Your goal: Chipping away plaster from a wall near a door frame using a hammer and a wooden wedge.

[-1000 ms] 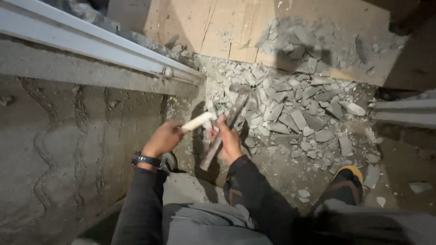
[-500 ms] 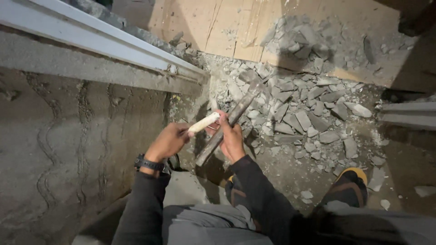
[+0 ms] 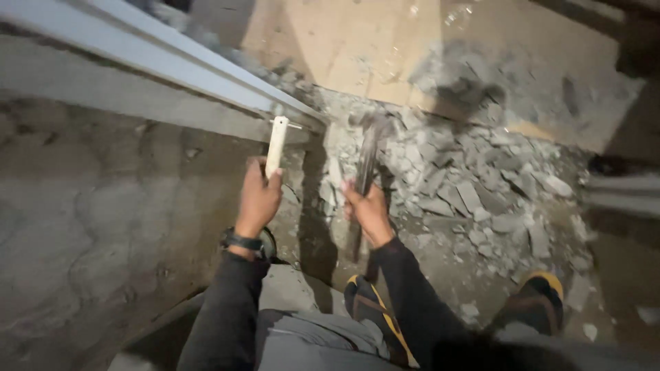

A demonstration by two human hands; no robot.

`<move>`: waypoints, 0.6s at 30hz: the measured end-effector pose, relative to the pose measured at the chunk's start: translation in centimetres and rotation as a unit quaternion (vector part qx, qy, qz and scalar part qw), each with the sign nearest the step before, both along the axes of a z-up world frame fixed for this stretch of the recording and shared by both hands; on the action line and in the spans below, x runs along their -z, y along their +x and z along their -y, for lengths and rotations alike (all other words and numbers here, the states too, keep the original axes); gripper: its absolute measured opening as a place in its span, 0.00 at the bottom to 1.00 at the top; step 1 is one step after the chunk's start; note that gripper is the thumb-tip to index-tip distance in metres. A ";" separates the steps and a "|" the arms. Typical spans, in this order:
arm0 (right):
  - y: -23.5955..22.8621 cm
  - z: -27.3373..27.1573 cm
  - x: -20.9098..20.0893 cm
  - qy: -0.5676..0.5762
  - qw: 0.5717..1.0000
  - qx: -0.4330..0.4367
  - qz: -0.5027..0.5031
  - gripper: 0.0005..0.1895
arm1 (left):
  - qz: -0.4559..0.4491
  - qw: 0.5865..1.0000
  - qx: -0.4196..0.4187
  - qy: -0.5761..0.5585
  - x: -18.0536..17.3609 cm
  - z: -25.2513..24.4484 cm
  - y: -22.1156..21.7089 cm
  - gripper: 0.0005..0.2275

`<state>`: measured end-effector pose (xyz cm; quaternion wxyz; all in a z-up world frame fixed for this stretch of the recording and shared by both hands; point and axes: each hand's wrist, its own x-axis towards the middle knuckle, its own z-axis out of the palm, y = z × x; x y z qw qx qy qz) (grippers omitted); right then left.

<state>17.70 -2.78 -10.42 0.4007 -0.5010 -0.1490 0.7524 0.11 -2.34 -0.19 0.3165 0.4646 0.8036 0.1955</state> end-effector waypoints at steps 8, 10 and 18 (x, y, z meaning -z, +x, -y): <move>-1.5 2.9 4.6 0.042 0.978 -0.182 0.096 0.16 | 0.043 0.984 -0.144 -0.091 4.3 1.3 -2.4 0.24; -1.2 2.4 2.1 0.074 0.972 -0.205 0.085 0.16 | 0.083 0.985 -0.138 -0.063 2.2 1.2 -1.0 0.16; -2.3 2.4 -3.9 0.040 0.988 -0.146 -0.028 0.28 | 0.156 0.949 -0.237 0.136 4.1 1.8 1.2 0.10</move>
